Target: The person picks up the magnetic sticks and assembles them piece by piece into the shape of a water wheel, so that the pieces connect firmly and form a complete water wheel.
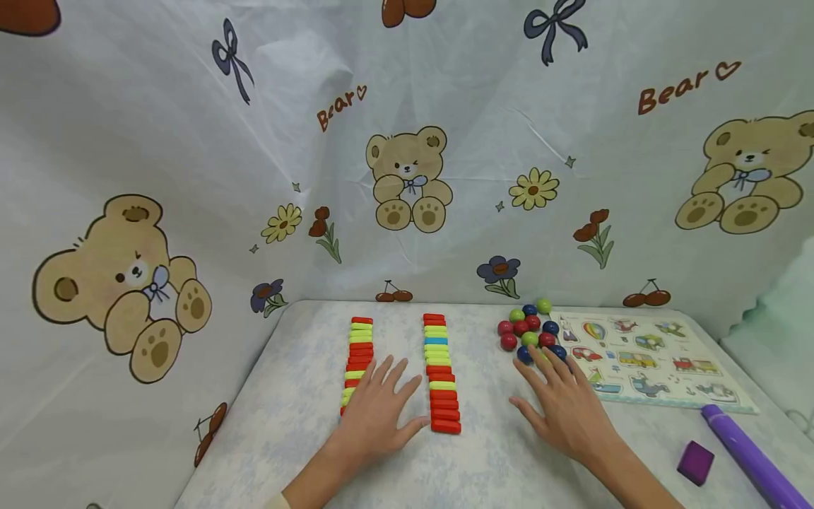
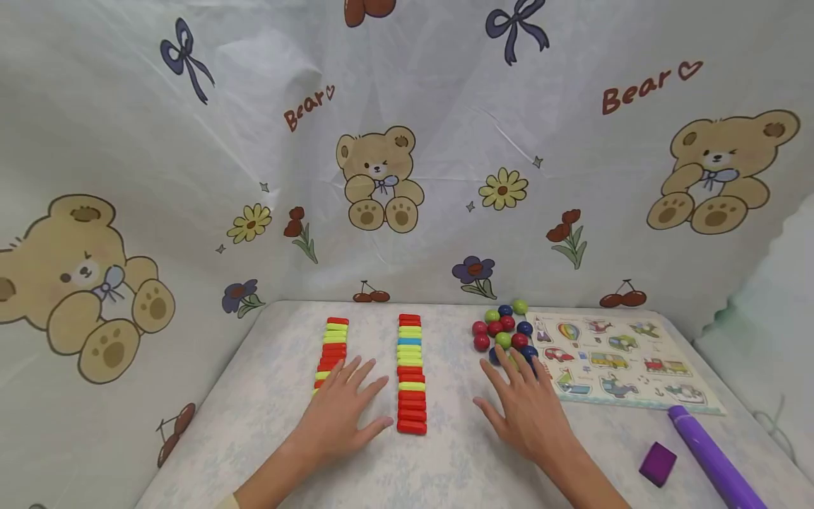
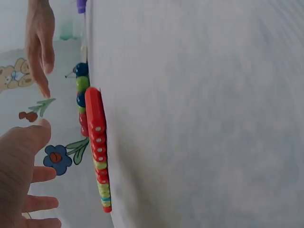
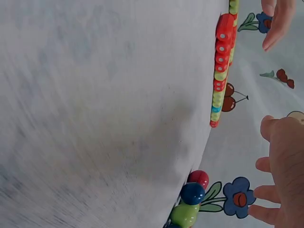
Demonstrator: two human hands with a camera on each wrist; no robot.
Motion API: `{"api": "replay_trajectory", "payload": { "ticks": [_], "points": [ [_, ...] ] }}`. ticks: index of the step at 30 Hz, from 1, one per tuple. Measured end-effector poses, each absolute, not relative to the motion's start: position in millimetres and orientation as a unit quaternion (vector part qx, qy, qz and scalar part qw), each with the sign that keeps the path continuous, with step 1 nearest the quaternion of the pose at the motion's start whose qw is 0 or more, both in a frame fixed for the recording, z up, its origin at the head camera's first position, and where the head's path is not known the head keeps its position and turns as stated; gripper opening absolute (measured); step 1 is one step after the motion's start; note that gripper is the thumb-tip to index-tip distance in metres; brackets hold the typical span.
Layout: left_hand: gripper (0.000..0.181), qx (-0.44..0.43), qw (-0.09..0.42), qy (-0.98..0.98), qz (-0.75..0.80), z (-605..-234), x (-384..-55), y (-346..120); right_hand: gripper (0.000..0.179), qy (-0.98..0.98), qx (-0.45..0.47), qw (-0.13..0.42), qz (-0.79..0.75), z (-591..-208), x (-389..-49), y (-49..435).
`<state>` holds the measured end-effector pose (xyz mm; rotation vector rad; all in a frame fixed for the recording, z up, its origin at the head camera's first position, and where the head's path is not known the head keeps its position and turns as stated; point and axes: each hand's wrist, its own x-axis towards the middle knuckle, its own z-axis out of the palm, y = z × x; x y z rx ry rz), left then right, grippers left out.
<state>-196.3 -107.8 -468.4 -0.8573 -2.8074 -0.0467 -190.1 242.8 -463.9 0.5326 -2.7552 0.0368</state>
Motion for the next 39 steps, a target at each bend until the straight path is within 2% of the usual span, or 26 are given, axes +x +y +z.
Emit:
{"api": "replay_trajectory", "payload": {
  "ticks": [8,17,24,27,32,35,39],
  "points": [
    [0.040,-0.380,0.078,-0.919,-0.068,-473.9,-181.3,-83.5,0.059,-0.963,0.198,0.184,0.017,-469.6,-226.2,252.0],
    [0.016,-0.395,0.027,-0.917,-0.051,-481.4,-179.7,-66.7,0.046,-0.959,0.213,0.188,0.011,-484.5,-264.4,270.0],
    [0.019,-0.404,0.026,-0.914,-0.038,-483.6,-184.8,-61.8,0.042,-0.960,0.212,0.179,0.034,-487.0,-271.1,268.7],
    [0.025,-0.396,0.020,-0.918,-0.027,-481.5,-186.8,-56.7,0.039,-0.962,0.220,0.147,0.069,-482.9,-260.6,260.6],
    [0.037,-0.357,-0.022,-0.934,-0.017,-473.2,-188.4,-51.0,0.034,-0.961,0.243,0.037,0.127,-473.0,-232.4,236.3],
    [0.033,-0.339,-0.046,-0.939,-0.033,-469.2,-190.3,-50.7,0.033,-0.952,0.256,-0.028,0.167,-468.3,-215.8,223.0],
    [0.027,-0.331,-0.061,-0.939,-0.071,-469.5,-193.0,-51.1,0.034,-0.933,0.271,-0.088,0.217,-466.7,-200.0,208.0]
  ]
}}
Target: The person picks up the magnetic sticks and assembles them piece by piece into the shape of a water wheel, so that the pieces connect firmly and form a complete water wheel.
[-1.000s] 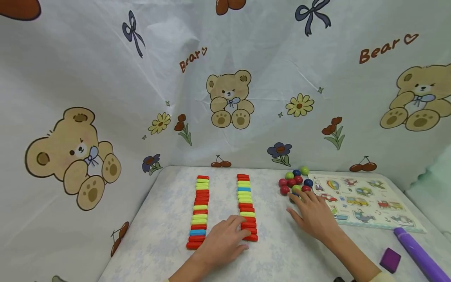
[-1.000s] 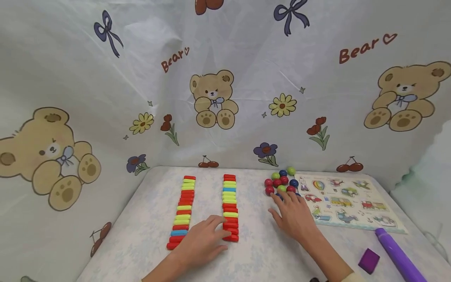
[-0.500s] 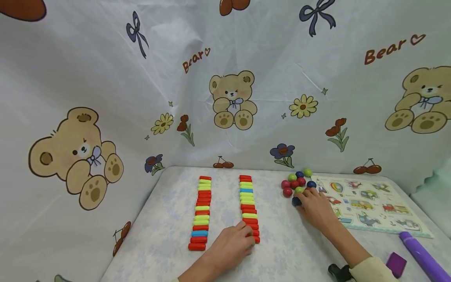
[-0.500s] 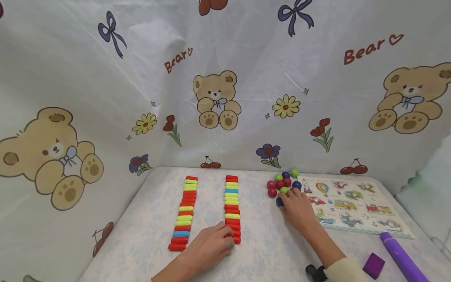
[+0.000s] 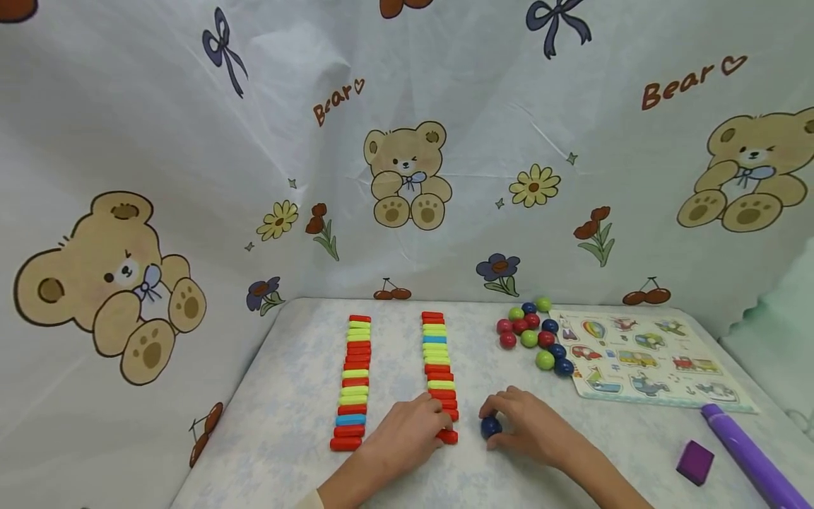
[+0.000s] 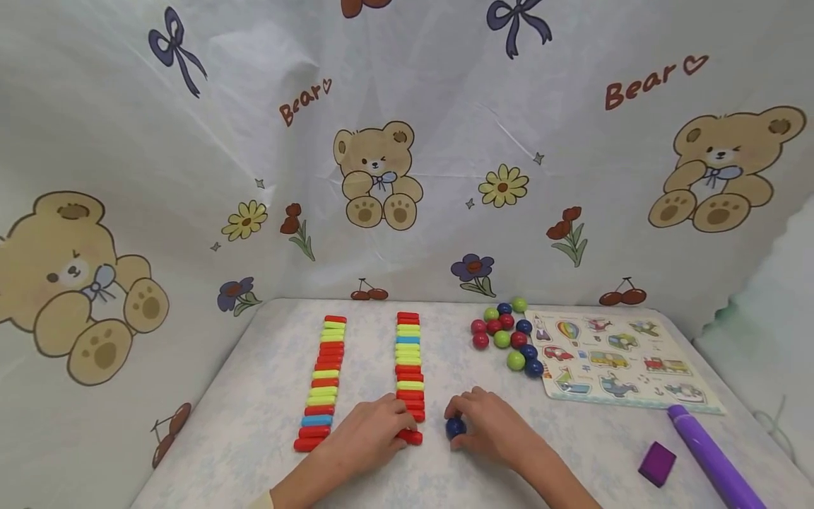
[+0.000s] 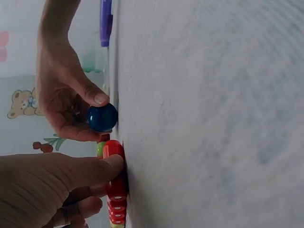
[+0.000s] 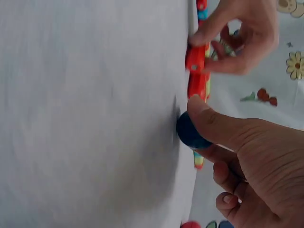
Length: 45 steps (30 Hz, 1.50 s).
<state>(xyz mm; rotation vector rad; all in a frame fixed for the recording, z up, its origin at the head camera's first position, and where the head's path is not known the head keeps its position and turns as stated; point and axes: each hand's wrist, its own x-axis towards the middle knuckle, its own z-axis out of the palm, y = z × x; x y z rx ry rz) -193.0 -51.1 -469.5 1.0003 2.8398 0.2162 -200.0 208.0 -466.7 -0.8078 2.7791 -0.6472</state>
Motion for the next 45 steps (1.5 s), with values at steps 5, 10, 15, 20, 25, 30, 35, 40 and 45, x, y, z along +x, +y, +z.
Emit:
{"api": "replay_trajectory", "payload": {
  "ticks": [5,10,15,20,25,30,35,40,45],
  "points": [
    [0.024,0.333,0.072,0.935,0.099,-469.9,-194.8,-56.2,0.036,0.914,-0.297,0.118,-0.248,-466.2,-194.3,185.7],
    [0.021,0.346,0.070,0.929,0.114,-461.6,-201.0,-63.7,0.035,0.907,-0.314,0.108,-0.258,-462.3,-194.7,176.1],
    [0.016,0.345,0.100,0.926,0.116,-455.2,-207.1,-74.3,0.033,0.906,-0.301,0.115,-0.274,-456.3,-203.8,172.5],
    [0.017,0.348,0.128,0.922,0.112,-454.3,-210.3,-79.6,0.019,0.921,-0.307,0.078,-0.228,-455.2,-215.8,164.2],
    [0.016,0.359,0.141,0.916,0.110,-453.5,-212.7,-82.9,0.022,0.928,-0.323,0.047,-0.180,-462.8,-218.3,151.2],
    [0.019,0.354,0.162,0.913,0.117,-452.4,-215.4,-87.6,0.022,0.934,-0.312,0.038,-0.169,-468.8,-214.9,145.7],
    [0.022,0.355,0.174,0.910,0.125,-452.5,-217.5,-91.7,0.023,0.920,-0.345,0.054,-0.177,-468.9,-212.2,148.2],
    [0.021,0.382,0.162,0.902,0.117,-452.0,-218.7,-93.2,0.023,0.902,-0.388,0.052,-0.181,-466.3,-210.5,150.6],
    [0.021,0.405,0.159,0.893,0.113,-452.9,-218.0,-92.8,0.026,0.885,-0.419,0.041,-0.198,-464.6,-208.4,149.2]
  ]
}}
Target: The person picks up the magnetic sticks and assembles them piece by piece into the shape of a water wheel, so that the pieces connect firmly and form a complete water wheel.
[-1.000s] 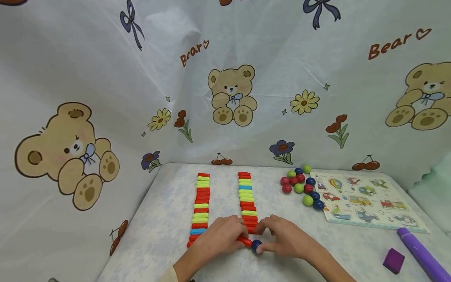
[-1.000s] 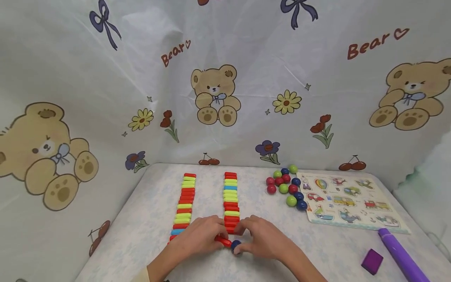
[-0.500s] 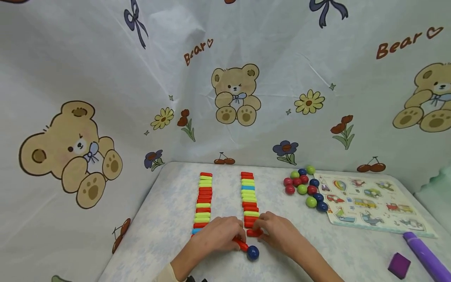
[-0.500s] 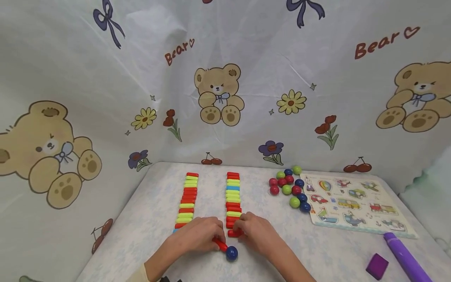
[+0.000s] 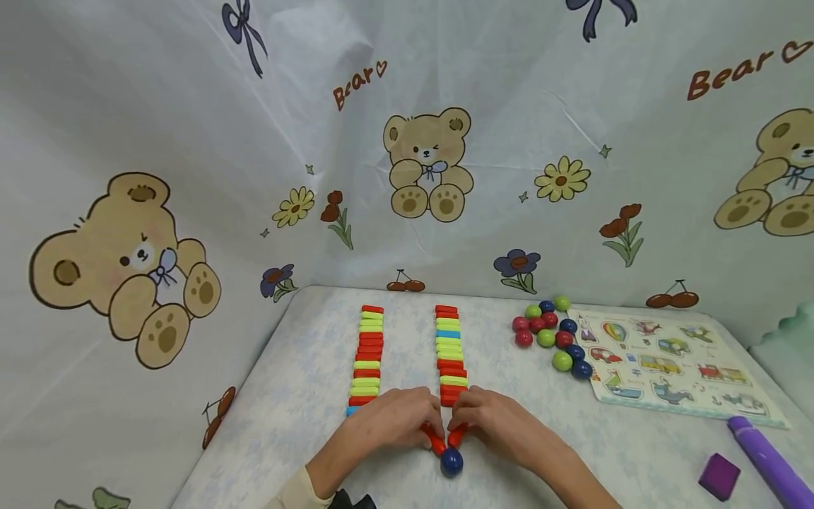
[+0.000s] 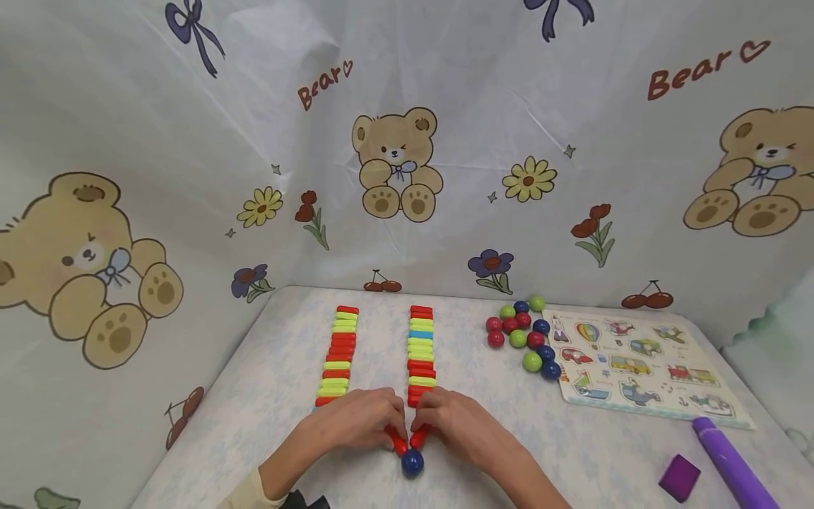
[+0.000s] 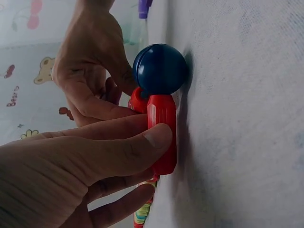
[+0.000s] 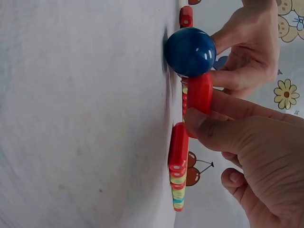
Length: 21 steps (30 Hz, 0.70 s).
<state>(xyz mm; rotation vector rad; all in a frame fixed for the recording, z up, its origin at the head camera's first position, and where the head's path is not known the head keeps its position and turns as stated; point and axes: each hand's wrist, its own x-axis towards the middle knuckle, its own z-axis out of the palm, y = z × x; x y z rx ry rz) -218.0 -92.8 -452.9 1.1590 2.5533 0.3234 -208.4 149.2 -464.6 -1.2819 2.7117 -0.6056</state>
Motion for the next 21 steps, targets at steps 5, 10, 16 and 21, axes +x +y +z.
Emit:
{"api": "replay_trajectory", "payload": {
  "ticks": [5,10,16,21],
  "points": [
    [0.022,0.416,0.162,0.888,0.107,-451.1,-216.8,-92.6,0.026,0.878,-0.438,0.029,-0.191,-465.3,-206.5,145.8],
    [0.021,0.416,0.164,0.888,0.105,-451.2,-217.2,-93.7,0.025,0.874,-0.451,0.031,-0.178,-466.9,-206.7,144.3],
    [0.018,0.405,0.177,0.890,0.110,-450.9,-217.6,-92.9,0.031,0.896,-0.415,0.011,-0.158,-467.1,-208.1,145.5],
    [0.015,0.387,0.200,0.894,0.104,-447.8,-215.3,-90.7,0.040,0.920,-0.374,-0.028,-0.117,-471.2,-210.1,147.7]
  ]
}}
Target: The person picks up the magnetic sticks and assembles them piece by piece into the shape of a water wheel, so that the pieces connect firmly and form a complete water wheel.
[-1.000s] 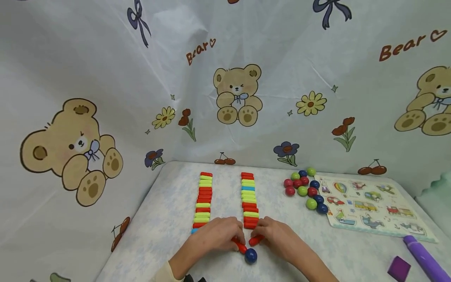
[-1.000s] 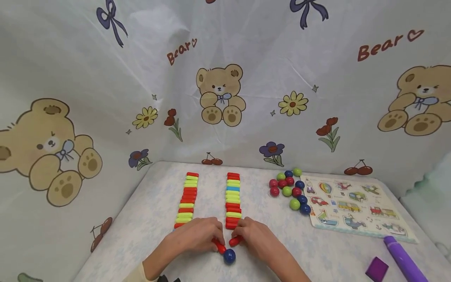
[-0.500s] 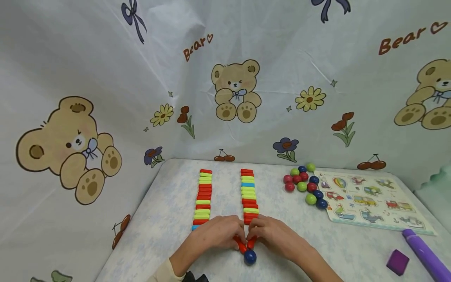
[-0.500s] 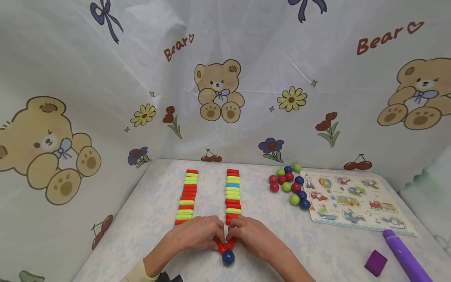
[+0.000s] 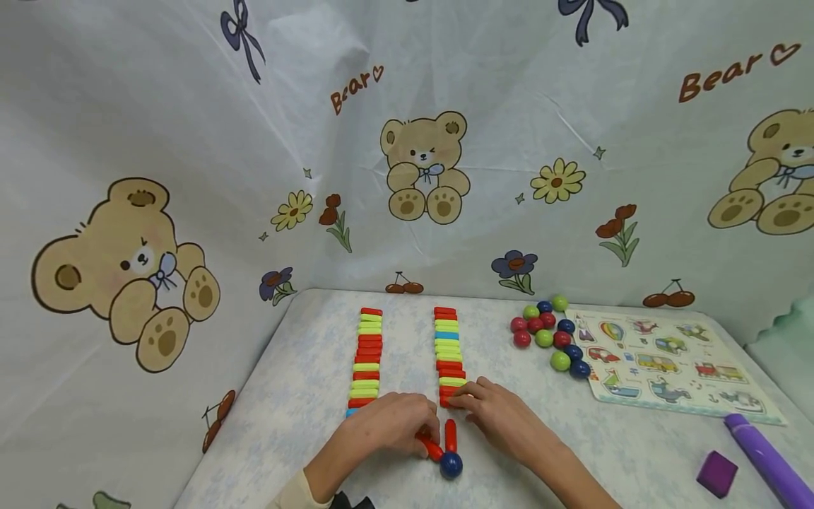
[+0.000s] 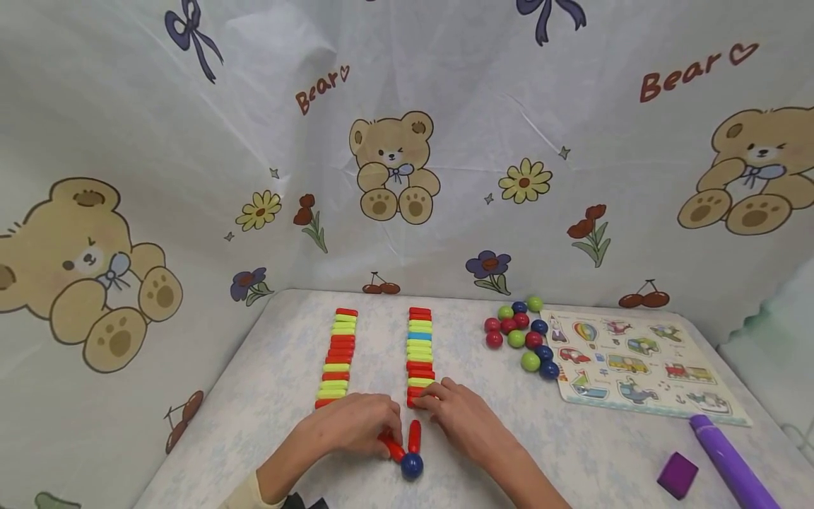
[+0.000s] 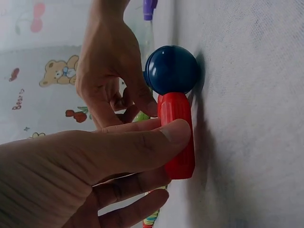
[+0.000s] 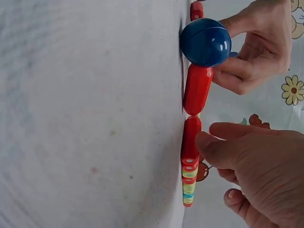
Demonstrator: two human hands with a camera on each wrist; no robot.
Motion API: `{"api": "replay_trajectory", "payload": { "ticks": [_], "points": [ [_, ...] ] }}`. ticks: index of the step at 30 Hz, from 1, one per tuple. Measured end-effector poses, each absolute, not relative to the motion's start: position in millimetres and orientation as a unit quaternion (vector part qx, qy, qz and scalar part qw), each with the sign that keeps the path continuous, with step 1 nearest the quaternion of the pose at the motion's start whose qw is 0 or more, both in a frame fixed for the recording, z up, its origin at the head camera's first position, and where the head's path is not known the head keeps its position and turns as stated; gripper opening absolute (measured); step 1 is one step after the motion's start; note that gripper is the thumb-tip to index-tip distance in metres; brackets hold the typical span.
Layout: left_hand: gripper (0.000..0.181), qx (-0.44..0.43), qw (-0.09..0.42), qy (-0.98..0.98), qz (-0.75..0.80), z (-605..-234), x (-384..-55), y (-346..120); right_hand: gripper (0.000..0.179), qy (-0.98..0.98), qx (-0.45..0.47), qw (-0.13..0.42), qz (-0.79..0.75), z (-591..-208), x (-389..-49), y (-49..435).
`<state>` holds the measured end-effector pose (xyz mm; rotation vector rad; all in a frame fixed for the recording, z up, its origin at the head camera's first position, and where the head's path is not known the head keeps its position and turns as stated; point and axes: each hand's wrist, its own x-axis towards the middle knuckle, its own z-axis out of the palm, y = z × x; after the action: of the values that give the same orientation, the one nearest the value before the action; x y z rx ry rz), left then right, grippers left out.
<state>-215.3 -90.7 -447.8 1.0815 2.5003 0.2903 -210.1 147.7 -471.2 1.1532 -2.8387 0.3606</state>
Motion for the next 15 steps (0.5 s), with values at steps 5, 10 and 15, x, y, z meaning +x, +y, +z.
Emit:
{"api": "replay_trajectory", "payload": {
  "ticks": [5,10,15],
  "points": [
    [0.014,0.373,0.211,0.898,0.101,-446.4,-210.2,-89.7,0.043,-0.929,0.354,0.024,0.105,-474.6,-211.2,148.9],
    [0.013,0.362,0.217,0.899,0.113,-446.2,-206.9,-89.5,0.031,-0.932,0.341,0.005,0.122,-474.7,-213.8,151.6],
    [0.014,0.356,0.220,0.900,0.124,-445.2,-205.7,-89.3,0.026,-0.923,0.347,-0.041,0.161,-470.6,-215.1,157.3]
  ]
}}
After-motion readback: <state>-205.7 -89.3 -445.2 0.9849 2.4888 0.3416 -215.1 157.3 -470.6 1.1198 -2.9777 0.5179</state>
